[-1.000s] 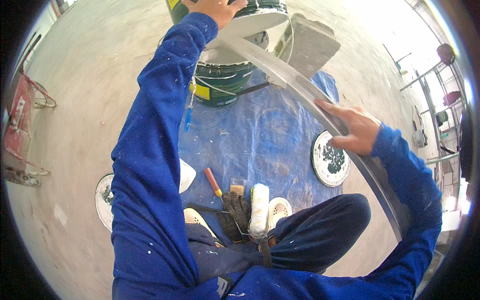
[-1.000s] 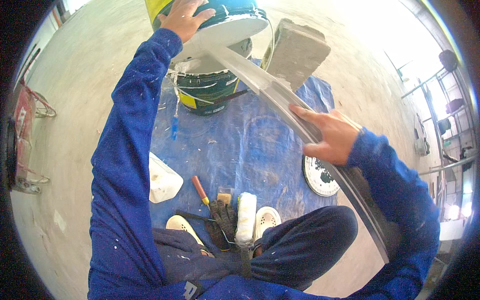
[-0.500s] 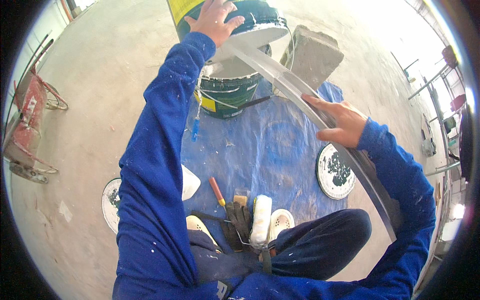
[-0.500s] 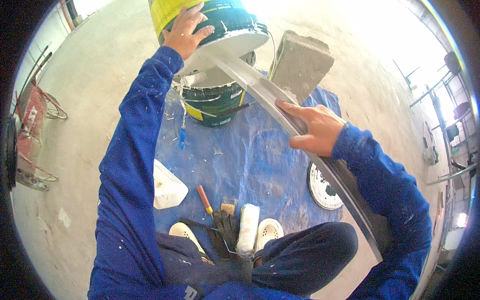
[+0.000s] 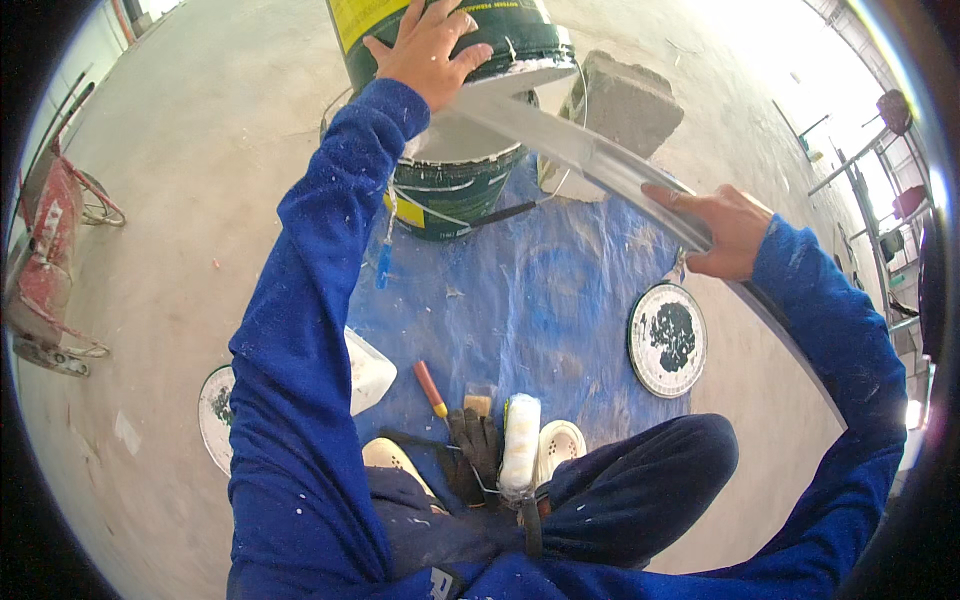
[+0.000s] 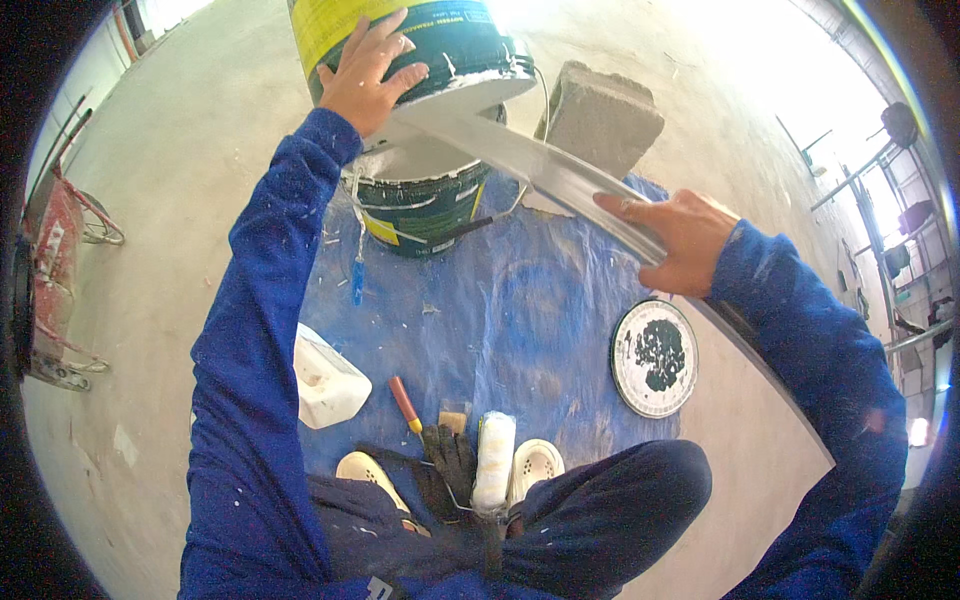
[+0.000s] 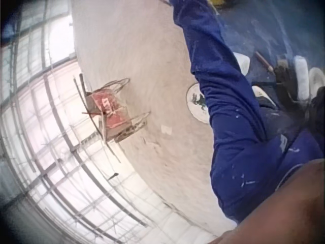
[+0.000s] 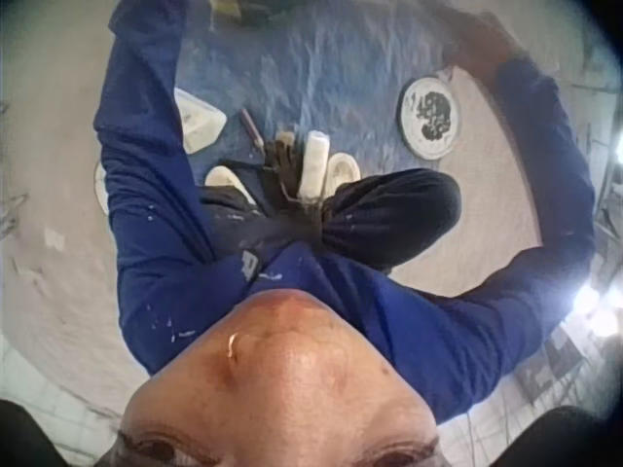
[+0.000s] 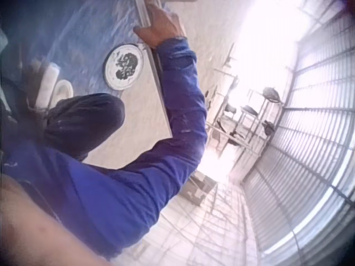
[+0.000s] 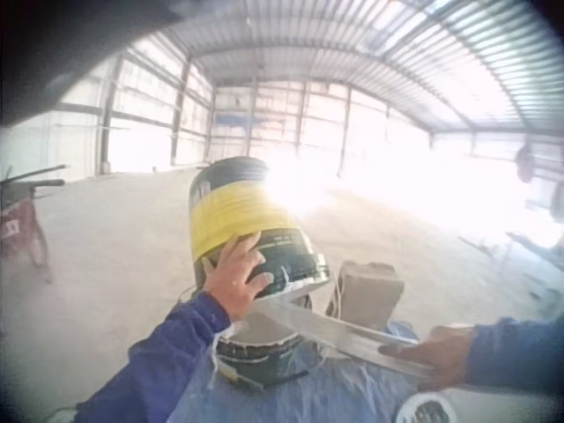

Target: The person pours white paint from a large bucket into a smaller bucket, then uses a long metal rod to stir the contents. They add a liquid from a white plastic jug and continue mixing the paint thoroughly.

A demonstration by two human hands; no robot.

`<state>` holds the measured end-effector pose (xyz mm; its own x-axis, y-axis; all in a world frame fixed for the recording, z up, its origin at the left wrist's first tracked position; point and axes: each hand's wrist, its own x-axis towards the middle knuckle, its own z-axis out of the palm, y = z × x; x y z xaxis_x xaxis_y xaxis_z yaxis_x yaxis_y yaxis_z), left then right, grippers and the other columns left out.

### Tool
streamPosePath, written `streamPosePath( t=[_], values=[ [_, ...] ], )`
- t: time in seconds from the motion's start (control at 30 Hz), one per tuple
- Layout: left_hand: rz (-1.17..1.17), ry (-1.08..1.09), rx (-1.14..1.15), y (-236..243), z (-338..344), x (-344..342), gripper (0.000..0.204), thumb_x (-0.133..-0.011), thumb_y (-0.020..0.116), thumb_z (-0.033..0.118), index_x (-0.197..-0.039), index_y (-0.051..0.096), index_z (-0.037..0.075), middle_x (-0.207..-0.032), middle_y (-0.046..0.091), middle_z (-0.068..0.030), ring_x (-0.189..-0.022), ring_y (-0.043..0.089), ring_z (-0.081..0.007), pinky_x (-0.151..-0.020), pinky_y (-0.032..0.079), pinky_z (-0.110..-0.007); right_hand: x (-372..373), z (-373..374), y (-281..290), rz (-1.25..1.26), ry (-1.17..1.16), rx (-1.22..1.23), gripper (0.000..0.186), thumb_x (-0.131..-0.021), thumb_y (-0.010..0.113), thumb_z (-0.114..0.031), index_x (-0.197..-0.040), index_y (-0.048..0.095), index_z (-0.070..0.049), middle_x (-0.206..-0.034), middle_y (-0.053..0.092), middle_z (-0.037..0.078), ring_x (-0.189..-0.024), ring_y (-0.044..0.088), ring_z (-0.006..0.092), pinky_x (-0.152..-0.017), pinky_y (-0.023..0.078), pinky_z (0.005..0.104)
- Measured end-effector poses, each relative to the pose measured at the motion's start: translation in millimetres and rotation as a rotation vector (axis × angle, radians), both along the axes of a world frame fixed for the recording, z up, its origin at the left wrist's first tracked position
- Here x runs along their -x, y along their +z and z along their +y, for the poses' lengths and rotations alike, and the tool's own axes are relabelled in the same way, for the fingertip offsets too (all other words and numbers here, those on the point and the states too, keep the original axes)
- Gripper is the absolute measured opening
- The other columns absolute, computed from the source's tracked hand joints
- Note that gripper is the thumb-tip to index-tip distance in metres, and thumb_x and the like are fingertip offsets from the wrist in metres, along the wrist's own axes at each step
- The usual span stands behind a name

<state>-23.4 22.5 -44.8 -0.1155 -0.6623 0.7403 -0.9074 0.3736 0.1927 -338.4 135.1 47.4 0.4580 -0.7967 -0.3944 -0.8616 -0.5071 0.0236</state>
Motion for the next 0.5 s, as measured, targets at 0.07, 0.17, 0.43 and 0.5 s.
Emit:
streamPosePath(
  t=[0.07, 0.17, 0.43, 0.5],
  values=[
    [0.031, -0.159, 0.084, 2, 4, 0, 0.032, -0.077, 0.062, 0.025, -0.098, 0.054, 0.001, -0.134, 0.036, -0.017, -0.125, 0.027, -0.0375, -0.103, 0.024, -0.042, -2, 2, 1, -0.009, 0.095, 0.099, 0.075, -0.061, 0.058, -0.013, -0.133, 0.037, -0.014, -0.062, 0.059, 0.021, -0.051, 0.058, 0.0265, -0.061, 0.051, 0.0365],
    [0.079, -0.224, 0.09, 6, 11, 2, 0.032, -0.078, 0.06, 0.026, -0.099, 0.055, 0.003, -0.136, 0.034, -0.0147, -0.127, 0.024, -0.0359, -0.104, 0.02, -0.048, -6, -1, -1, 0.023, 0.215, 0.211, 0.075, -0.062, 0.059, -0.014, -0.133, 0.037, -0.015, -0.059, 0.058, 0.02, -0.049, 0.056, 0.0286, -0.06, 0.051, 0.0366],
    [0.068, -0.006, -0.198, 12, 17, 8, 0.038, -0.08, 0.057, 0.032, -0.105, 0.054, 0.004, -0.14, 0.03, -0.0097, -0.131, 0.018, -0.0329, -0.103, 0.012, -0.057, -15, -15, 2, 0.249, 0.187, 0.198, 0.078, -0.064, 0.061, -0.01, -0.135, 0.034, -0.023, -0.061, 0.06, 0.017, -0.055, 0.061, 0.0256, -0.063, 0.054, 0.0348],
    [0.072, -0.109, -0.079, 10, 13, 4, 0.039, -0.081, 0.057, 0.032, -0.107, 0.053, 0.003, -0.14, 0.03, -0.0105, -0.131, 0.018, -0.0338, -0.104, 0.013, -0.055, -13, -17, 2, 0.248, 0.19, 0.2, 0.079, -0.064, 0.061, -0.008, -0.135, 0.033, -0.025, -0.064, 0.061, 0.017, -0.055, 0.062, 0.025, -0.064, 0.055, 0.0341]
  ],
)
